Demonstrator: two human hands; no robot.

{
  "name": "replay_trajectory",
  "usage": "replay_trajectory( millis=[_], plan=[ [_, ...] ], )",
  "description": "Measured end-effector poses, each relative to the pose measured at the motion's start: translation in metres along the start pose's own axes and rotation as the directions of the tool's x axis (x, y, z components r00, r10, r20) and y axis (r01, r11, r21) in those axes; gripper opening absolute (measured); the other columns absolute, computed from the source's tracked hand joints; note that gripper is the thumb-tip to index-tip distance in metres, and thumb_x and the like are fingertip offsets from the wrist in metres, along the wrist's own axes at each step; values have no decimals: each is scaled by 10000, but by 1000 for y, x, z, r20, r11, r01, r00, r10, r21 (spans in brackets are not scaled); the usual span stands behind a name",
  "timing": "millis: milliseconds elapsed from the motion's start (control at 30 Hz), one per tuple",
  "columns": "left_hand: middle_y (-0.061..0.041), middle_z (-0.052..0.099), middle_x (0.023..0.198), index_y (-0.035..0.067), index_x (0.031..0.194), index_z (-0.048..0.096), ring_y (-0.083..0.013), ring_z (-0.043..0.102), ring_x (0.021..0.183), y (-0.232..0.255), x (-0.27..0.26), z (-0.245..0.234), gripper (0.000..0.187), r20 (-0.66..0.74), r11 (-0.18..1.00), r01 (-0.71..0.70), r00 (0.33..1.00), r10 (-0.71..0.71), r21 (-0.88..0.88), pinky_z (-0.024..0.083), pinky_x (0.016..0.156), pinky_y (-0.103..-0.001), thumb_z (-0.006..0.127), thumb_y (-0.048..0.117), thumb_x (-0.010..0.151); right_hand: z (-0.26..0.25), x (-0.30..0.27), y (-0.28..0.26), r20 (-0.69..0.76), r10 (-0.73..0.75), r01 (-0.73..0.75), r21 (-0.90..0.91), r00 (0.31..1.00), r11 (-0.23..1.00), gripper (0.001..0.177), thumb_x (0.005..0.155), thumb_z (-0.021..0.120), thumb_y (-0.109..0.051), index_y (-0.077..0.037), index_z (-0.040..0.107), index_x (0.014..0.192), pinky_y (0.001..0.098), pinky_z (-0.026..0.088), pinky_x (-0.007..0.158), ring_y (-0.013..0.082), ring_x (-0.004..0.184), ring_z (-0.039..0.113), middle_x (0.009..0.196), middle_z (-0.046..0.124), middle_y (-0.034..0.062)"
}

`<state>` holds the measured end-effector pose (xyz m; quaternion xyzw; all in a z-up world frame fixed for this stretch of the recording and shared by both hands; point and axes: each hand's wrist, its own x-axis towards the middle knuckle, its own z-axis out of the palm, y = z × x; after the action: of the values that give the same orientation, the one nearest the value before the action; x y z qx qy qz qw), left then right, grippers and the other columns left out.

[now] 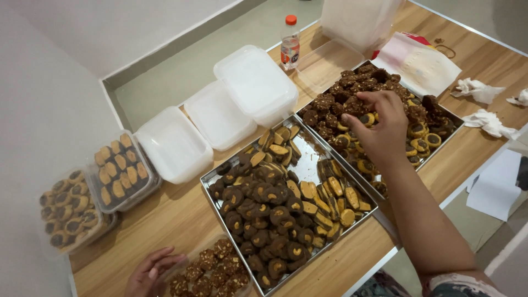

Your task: Transferring chocolate-covered cookies from a large metal tray into a smaller plastic container for packaging.

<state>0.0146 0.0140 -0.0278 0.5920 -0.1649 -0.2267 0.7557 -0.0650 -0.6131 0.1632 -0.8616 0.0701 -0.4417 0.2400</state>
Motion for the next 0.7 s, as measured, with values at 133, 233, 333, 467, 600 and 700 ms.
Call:
replay_trajectory(
  millis=[133,233,333,467,600,700],
  plan=[
    [-375,787,1152,-127,1371,581,-478,721,1178,2,-1,4,615,-31,999,3,999,-4,-37,502,1020,-552,660,304,939,1,-1,1,-13,-26,25,-7,1000,1000,404,924,887,-146,15,691,1238,379,488,837,264,958,556,1086,606,147],
    [-381,774,1180,-140,1387,553,-486,706,1201,-5,1,-6,620,30,999,-24,999,26,-44,495,1042,-550,658,295,957,1,-1,1,-1,-33,33,4,999,999,407,943,859,-193,10,686,1250,390,489,842,273,969,557,1093,607,151],
    [-394,777,1141,-152,1365,575,-492,722,1160,-4,1,2,621,-40,998,-30,999,28,-58,534,979,-555,669,288,936,1,-1,1,-6,-35,35,11,999,999,404,932,866,-196,-3,694,1243,384,487,842,275,989,565,1103,608,145],
    [-391,777,1134,-158,1359,579,-497,727,1151,2,0,10,614,-57,997,-43,998,40,-57,536,982,-548,664,282,939,3,-2,-2,-7,-38,38,23,999,999,413,910,881,-157,13,697,1239,361,503,842,252,956,563,1086,614,145],
    [-383,790,1139,-142,1354,599,-491,730,1169,7,-1,12,598,-108,1000,19,994,-18,4,520,1036,-555,625,281,932,2,-3,-6,14,-22,22,23,1000,999,428,906,871,-186,-14,688,1253,365,506,851,258,987,575,1109,616,140],
    [-364,794,1150,-136,1367,588,-476,721,1187,-5,1,0,610,-49,1000,-3,999,2,-15,520,1021,-551,647,298,943,3,-3,-9,22,-25,24,39,999,999,437,898,864,-201,-11,685,1249,380,516,864,280,1022,596,1119,622,155]
  ],
)
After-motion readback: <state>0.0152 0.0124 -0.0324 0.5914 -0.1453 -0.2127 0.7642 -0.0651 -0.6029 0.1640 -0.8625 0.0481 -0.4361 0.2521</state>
